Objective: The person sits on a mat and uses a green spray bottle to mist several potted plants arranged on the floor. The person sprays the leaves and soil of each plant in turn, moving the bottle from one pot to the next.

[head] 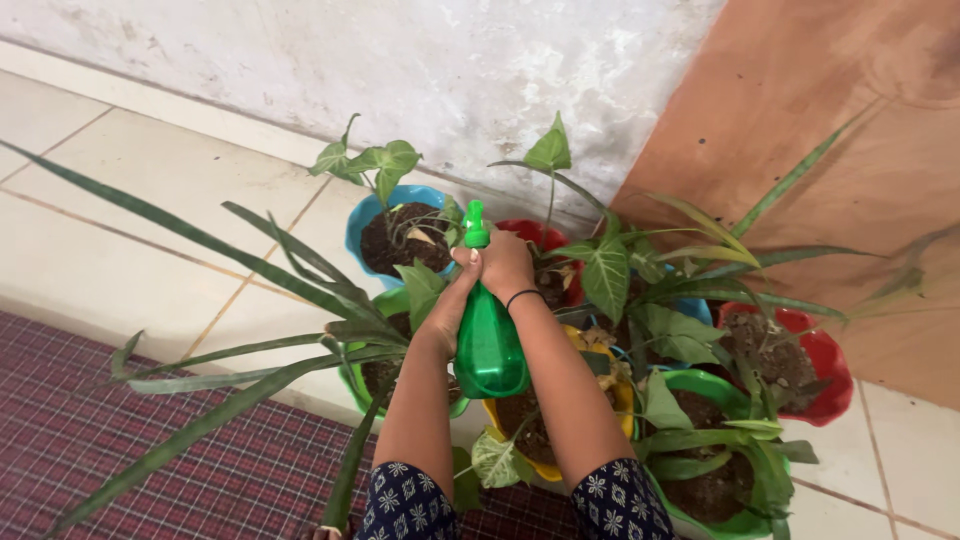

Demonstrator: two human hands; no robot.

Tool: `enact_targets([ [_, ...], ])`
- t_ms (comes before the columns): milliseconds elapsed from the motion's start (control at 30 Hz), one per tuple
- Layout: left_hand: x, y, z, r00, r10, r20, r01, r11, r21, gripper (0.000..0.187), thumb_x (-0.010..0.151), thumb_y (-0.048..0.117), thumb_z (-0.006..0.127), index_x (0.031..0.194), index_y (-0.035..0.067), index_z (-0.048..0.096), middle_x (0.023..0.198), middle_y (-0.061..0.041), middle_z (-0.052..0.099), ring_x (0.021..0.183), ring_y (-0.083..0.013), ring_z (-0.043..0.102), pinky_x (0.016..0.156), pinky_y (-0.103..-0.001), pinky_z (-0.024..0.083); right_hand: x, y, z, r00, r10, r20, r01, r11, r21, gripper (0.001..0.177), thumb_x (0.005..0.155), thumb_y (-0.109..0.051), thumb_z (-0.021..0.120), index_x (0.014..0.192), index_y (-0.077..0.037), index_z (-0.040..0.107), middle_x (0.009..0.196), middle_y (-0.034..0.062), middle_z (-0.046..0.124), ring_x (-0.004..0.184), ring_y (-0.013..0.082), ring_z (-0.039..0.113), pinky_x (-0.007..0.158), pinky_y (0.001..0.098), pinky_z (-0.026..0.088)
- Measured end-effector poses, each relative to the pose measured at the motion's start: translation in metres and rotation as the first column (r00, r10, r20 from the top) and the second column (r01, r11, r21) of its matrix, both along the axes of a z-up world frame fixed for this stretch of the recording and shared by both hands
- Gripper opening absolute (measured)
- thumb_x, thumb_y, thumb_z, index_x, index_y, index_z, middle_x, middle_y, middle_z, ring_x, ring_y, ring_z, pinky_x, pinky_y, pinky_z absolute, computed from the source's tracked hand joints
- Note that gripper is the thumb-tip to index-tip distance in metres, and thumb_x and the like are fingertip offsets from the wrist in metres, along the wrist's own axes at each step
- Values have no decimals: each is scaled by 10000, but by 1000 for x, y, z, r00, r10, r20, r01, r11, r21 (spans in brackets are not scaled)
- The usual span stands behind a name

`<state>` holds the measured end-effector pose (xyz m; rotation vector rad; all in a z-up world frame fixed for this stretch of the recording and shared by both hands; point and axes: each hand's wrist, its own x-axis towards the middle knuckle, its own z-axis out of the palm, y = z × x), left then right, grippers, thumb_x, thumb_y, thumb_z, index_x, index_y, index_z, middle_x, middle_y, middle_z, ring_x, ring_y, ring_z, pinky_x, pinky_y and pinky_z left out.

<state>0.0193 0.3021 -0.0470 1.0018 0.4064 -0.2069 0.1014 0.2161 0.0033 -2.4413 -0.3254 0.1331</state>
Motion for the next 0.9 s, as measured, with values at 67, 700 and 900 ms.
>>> enact_targets([
  [67,-3,7,2,996,54,71,-56,998,30,1151,644,762,674,1575,186,317,1458,-139,539,1265,-319,586,1030,-502,504,0,6,-8,996,87,-11,-85,986,141,481,696,-495,779,837,-38,731,862,203,737,832,366,721,784,459,555],
  [700,4,17,-10,837,539,-91,-515,833,200,832,799,663,634,1319,13,631,1280,-119,649,1092,-239,600,954,-393,467,-1,47,-42,930,324,-172,-313,946,87,550,756,-503,792,892,24,712,966,250,736,916,369,720,841,481,533],
  [900,9,21,-16,837,537,-109,-524,842,124,864,783,653,649,1340,-7,614,1316,-134,648,1124,-256,602,969,-400,476,0,46,-45,963,267,-21,-266,963,40,501,843,-490,680,1051,-39,744,1076,280,721,1057,438,678,916,514,527],
])
